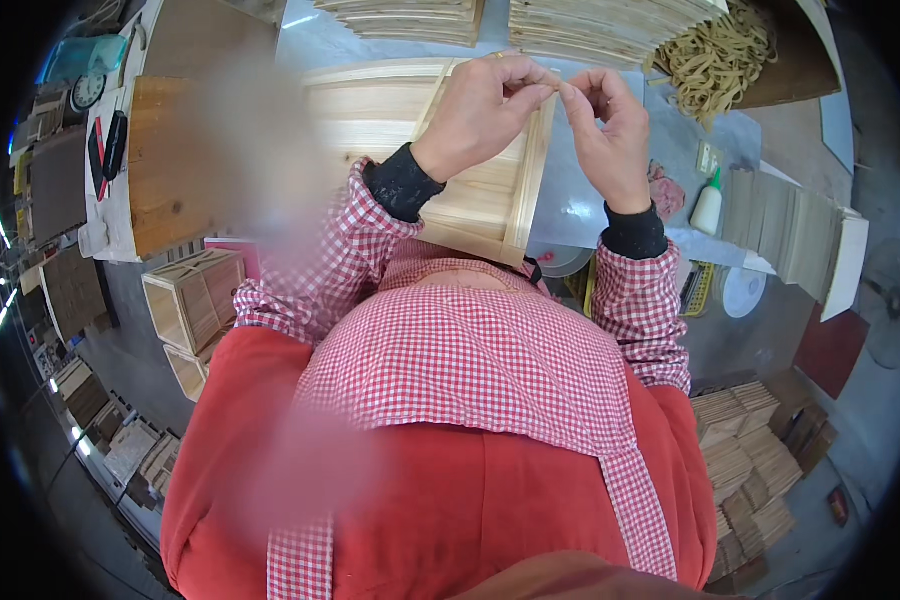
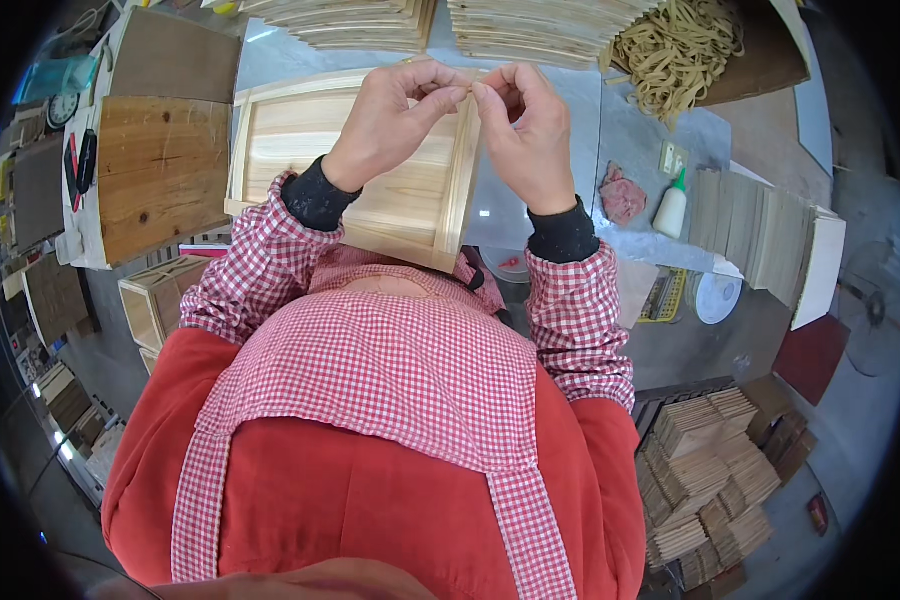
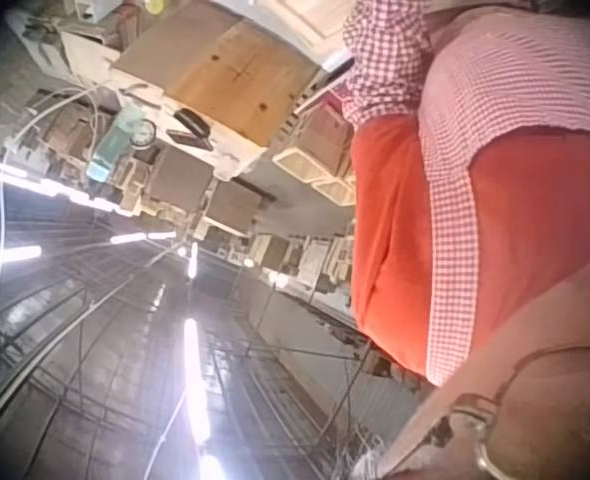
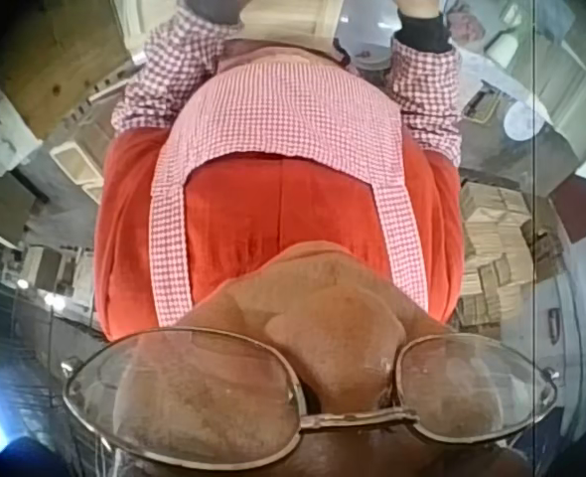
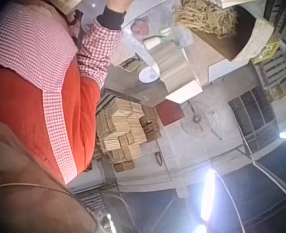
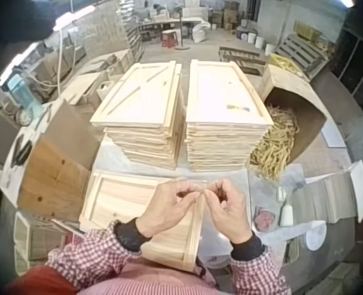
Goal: Applying glue to wooden panels and assembling them into boxes, then stacking the finished items.
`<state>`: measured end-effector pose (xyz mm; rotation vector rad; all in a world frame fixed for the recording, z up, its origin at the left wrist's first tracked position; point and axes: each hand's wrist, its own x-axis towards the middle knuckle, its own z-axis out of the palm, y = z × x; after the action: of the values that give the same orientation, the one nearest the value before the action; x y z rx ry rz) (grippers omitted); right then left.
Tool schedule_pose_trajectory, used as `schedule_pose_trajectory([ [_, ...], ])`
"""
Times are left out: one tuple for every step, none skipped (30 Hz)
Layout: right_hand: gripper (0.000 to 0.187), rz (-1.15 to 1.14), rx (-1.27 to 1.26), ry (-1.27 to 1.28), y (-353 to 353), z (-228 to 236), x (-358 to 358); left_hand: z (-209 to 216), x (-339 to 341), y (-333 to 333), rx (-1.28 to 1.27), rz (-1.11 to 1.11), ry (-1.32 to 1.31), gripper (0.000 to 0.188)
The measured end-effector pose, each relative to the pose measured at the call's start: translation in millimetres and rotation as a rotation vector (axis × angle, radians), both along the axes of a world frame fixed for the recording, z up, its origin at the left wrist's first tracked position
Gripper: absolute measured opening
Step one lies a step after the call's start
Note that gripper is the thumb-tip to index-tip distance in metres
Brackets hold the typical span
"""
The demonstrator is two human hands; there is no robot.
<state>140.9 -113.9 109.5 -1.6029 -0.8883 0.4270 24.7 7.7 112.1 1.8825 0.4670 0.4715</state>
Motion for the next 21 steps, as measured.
schedule_pose_trajectory([
  [0.007, -0.012, -0.009, 0.057, 0.4, -4.7, 2.1, -4.5, 2.1, 0.4, -0.016, -0.003, 0.033, 0.015],
  [0.008, -0.024, -0.018, 0.115, 1.6, -10.1, 4.6, -9.8, 4.7, 1.5, -0.002, 0.047, -0.022, 0.015],
  [0.008, -0.040, -0.023, 0.163, 3.1, -15.8, 7.2, -15.4, 7.5, 3.6, 0.011, 0.097, -0.075, 0.014],
  [0.008, -0.036, -0.031, 0.175, 5.2, -21.7, 10.2, -21.3, 10.2, 6.7, 0.027, 0.129, -0.109, 0.014],
  [0.009, -0.058, -0.069, 0.213, 8.1, -27.7, 13.8, -27.0, 12.1, 11.2, 0.021, 0.148, -0.128, 0.014],
  [0.010, -0.080, -0.106, 0.251, 11.2, -33.3, 17.8, -32.4, 14.0, 16.5, 0.217, 0.167, -0.067, 0.014],
  [0.011, -0.132, -0.166, 0.290, 13.8, -38.2, 21.5, -37.4, 15.8, 21.9, 0.413, 0.184, -0.006, 0.015],
  [0.011, -0.103, -0.147, 0.288, 16.0, -42.4, 25.2, -41.8, 17.8, 26.9, 0.598, 0.208, 0.078, 0.016],
  [0.011, -0.102, -0.180, 0.294, 17.9, -45.8, 28.5, -45.9, 20.3, 30.7, 0.605, 0.200, 0.057, 0.016],
  [0.010, -0.101, -0.213, 0.301, 19.8, -48.2, 31.7, -49.0, 22.7, 34.3, 0.490, 0.153, 0.121, 0.017],
  [0.010, -0.110, -0.243, 0.297, 21.8, -50.1, 33.9, -51.4, 24.7, 37.4, 0.373, 0.107, 0.185, 0.018],
  [0.010, -0.097, -0.252, 0.309, 23.7, -51.2, 36.1, -53.2, 26.7, 39.7, 0.256, 0.043, 0.220, 0.019],
  [0.012, -0.096, -0.251, 0.313, 25.5, -51.7, 38.1, -54.2, 28.1, 42.2, 0.253, 0.063, 0.247, 0.019],
  [0.013, -0.094, -0.250, 0.317, 27.0, -51.7, 39.7, -54.9, 29.3, 43.7, 0.217, 0.047, 0.248, 0.019],
  [0.015, -0.093, -0.248, 0.322, 27.9, -51.3, 41.0, -55.2, 30.0, 45.0, 0.181, 0.032, 0.247, 0.019],
  [0.015, -0.092, -0.250, 0.321, 28.9, -50.8, 41.9, -55.3, 30.4, 46.0, 0.144, 0.022, 0.234, 0.020],
  [0.014, -0.080, -0.262, 0.311, 29.7, -50.1, 42.9, -55.3, 30.4, 46.1, 0.144, 0.018, 0.246, 0.020],
  [0.014, -0.068, -0.274, 0.303, 30.2, -49.5, 43.5, -55.2, 29.9, 46.3, 0.141, 0.022, 0.244, 0.019],
  [0.014, -0.056, -0.285, 0.293, 30.8, -49.0, 44.0, -55.4, 29.7, 45.9, 0.139, 0.027, 0.242, 0.019],
  [0.014, -0.055, -0.287, 0.291, 31.2, -48.6, 44.4, -55.4, 29.2, 45.4, 0.136, 0.023, 0.227, 0.019],
  [0.014, -0.054, -0.290, 0.287, 31.8, -48.5, 44.6, -55.5, 28.9, 45.0, 0.134, 0.032, 0.238, 0.019],
])
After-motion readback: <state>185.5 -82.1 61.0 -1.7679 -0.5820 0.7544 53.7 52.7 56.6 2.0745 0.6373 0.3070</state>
